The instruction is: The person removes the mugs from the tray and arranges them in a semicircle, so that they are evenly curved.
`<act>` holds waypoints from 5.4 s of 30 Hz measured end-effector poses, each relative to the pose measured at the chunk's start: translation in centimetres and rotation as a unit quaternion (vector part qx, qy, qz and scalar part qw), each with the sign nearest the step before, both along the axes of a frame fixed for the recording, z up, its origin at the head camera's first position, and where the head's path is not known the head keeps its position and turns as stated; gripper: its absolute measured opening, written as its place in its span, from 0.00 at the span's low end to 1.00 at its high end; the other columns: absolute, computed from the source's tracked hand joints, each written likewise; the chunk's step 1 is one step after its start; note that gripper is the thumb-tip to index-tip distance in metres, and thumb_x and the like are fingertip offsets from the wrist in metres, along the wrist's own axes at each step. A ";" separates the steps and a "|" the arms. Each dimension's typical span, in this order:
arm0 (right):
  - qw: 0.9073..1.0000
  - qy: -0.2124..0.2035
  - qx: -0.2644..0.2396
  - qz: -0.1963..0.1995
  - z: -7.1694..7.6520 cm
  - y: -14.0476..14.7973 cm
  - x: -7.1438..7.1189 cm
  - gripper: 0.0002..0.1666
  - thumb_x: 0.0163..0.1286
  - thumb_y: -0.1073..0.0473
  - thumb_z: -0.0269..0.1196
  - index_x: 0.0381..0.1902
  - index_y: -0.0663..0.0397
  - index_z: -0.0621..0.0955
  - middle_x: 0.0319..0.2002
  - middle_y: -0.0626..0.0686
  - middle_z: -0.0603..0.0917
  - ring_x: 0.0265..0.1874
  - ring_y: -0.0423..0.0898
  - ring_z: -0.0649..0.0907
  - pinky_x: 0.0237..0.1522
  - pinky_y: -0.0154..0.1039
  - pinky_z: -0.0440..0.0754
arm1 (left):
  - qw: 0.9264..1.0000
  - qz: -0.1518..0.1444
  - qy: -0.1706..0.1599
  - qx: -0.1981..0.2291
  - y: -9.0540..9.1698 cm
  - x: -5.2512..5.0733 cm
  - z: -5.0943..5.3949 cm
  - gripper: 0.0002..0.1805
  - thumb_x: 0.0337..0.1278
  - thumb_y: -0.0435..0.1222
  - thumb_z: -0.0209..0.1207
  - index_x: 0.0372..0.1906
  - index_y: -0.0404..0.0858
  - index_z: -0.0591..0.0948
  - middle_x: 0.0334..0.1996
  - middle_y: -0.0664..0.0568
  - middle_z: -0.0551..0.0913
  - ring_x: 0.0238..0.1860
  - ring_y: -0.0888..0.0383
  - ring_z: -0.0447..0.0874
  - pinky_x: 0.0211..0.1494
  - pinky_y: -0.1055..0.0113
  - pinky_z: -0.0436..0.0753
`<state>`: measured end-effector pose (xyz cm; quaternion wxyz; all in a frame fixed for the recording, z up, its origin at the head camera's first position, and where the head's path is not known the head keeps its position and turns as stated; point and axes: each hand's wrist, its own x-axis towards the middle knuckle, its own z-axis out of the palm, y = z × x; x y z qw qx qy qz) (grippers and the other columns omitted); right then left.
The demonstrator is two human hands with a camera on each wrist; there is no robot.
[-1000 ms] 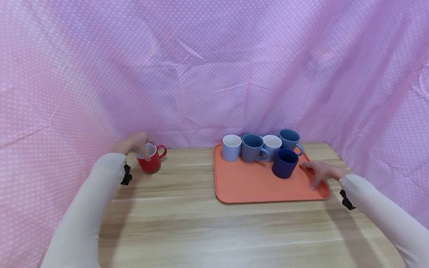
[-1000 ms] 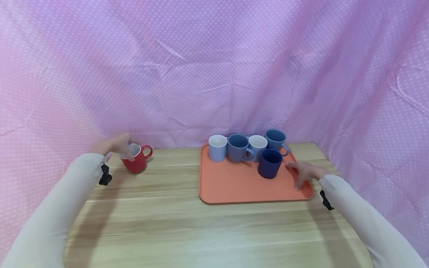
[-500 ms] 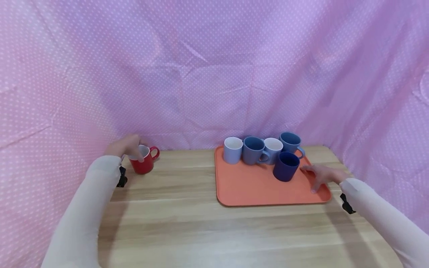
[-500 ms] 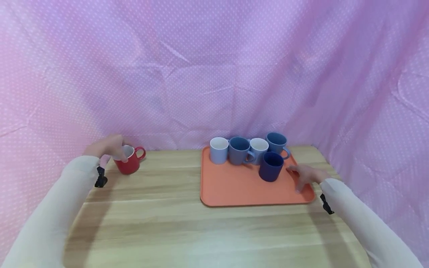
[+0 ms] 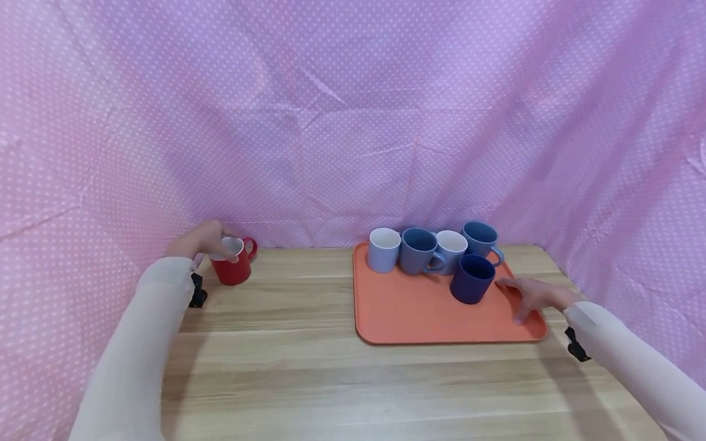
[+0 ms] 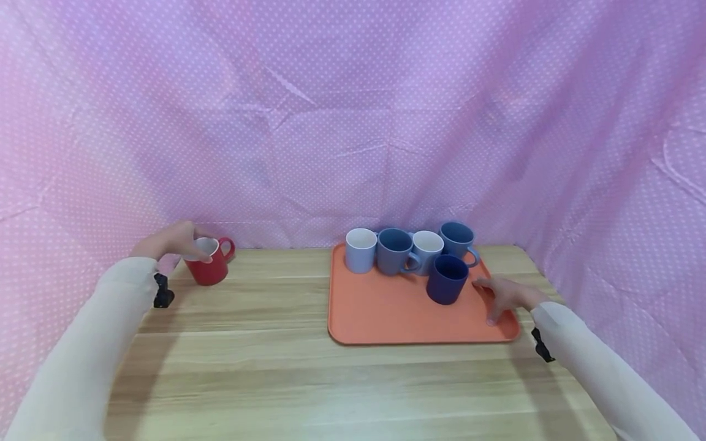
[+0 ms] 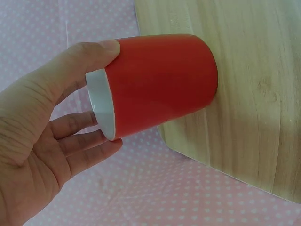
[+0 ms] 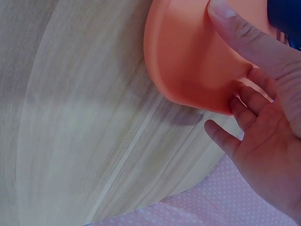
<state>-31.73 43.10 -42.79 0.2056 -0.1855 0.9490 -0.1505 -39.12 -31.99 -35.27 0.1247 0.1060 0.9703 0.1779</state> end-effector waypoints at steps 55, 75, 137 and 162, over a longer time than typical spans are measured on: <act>1.000 -0.014 -0.005 -0.003 0.6 0.0 0.1 0.62 0.44 0.58 0.83 0.71 0.78 0.64 0.68 0.79 0.67 0.66 0.78 0.67 0.65 0.72 0.67 | 0.973 -0.225 -0.003 0.041 26.2 -1.9 3.3 0.48 0.46 0.39 0.76 0.75 0.38 0.69 0.73 0.37 0.70 0.75 0.42 0.67 0.77 0.49 0.68; 1.000 -0.008 -0.004 -0.010 -0.2 0.7 0.0 0.63 0.44 0.56 0.84 0.72 0.76 0.64 0.69 0.79 0.66 0.66 0.78 0.66 0.65 0.73 0.66 | 0.978 -0.195 -0.041 0.056 32.4 -3.9 2.0 0.45 0.47 0.40 0.77 0.74 0.44 0.72 0.76 0.49 0.68 0.76 0.46 0.64 0.77 0.51 0.68; 1.000 -0.012 -0.002 -0.013 -0.2 0.4 -0.3 0.64 0.44 0.53 0.84 0.72 0.75 0.64 0.69 0.79 0.66 0.66 0.77 0.68 0.65 0.72 0.68 | 0.982 -0.185 -0.026 -0.030 34.2 -5.1 0.3 0.37 0.40 0.36 0.80 0.63 0.41 0.82 0.61 0.48 0.82 0.61 0.49 0.79 0.57 0.56 0.85; 0.999 -0.024 -0.030 -0.016 -0.1 0.2 0.1 0.62 0.45 0.59 0.83 0.72 0.77 0.64 0.70 0.80 0.64 0.67 0.79 0.64 0.65 0.76 0.64 | 0.973 -0.221 -0.070 -0.010 30.3 -2.3 5.8 0.39 0.40 0.38 0.78 0.65 0.41 0.80 0.59 0.43 0.82 0.55 0.49 0.82 0.47 0.58 0.87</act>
